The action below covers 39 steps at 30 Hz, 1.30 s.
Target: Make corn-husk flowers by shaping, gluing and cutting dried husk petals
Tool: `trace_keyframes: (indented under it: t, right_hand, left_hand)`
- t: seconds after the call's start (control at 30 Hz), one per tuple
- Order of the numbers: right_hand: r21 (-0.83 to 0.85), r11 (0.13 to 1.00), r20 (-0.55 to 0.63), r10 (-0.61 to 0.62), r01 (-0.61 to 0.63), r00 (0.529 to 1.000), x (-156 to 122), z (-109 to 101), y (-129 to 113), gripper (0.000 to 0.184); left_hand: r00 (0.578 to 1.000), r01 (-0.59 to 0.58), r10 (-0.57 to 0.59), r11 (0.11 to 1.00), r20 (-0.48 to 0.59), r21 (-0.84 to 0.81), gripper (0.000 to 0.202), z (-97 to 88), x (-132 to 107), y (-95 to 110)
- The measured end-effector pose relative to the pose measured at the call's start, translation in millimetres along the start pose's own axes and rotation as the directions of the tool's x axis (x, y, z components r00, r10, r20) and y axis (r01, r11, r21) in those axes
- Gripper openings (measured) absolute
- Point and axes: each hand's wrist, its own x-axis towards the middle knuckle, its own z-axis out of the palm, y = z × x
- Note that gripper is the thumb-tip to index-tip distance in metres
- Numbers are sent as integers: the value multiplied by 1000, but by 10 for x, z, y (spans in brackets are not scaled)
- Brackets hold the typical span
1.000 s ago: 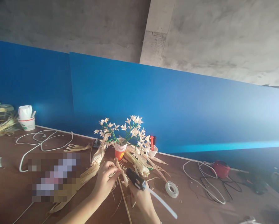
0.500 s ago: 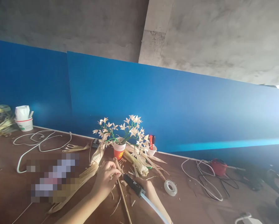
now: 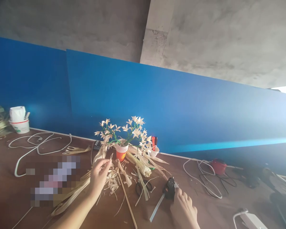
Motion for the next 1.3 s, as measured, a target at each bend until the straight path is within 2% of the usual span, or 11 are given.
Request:
trace_keyframes:
  t: [0.1,0.2,0.3,0.47,0.6,0.77,0.9,1.0,1.13,1.23,1.3]
  right_hand:
    - [16,1000,-23,2,-2,1000,-73,-268,-244,32]
    - [144,945,-68,-285,292,956,-139,-427,-738,28]
    - [324,764,-75,-567,558,820,-236,-347,-1339,31]
    - [399,628,-99,-695,668,712,-357,-79,-1914,34]
    - [372,595,-42,-756,713,653,-340,-4,-1968,36]
    - [371,574,-96,-758,730,646,-286,39,-1941,30]
    - [425,592,-133,-708,685,694,-194,-55,-1864,29]
    - [489,543,-267,-652,683,710,-126,-218,-1785,26]
    - [617,441,-381,-557,652,738,-116,-348,-1751,26]
    - [610,452,-430,-501,651,751,-148,-316,-1782,21]
    - [565,466,-470,-496,681,730,-164,-272,-1804,17]
  left_hand:
    - [1000,8,-8,1000,-18,-13,20,4,7,-20]
    - [999,28,-29,1000,-29,-13,21,15,-3,-39]
    - [999,38,-38,999,-7,4,19,8,-14,-35]
    - [1000,5,-5,1000,8,7,19,-4,-11,-14]
    - [1000,12,-12,1000,5,4,19,9,-19,-15]
    - [1000,11,-12,1000,24,16,17,1,-24,18]
    - [996,59,-61,998,70,32,20,-7,-27,56]
    - [979,72,-87,994,186,87,21,2,-49,95]
    - [963,-13,-51,972,265,234,19,43,-100,139]
    - [959,-74,-14,951,284,299,17,76,-134,138]
    - [953,-119,20,943,304,310,16,86,-146,123]
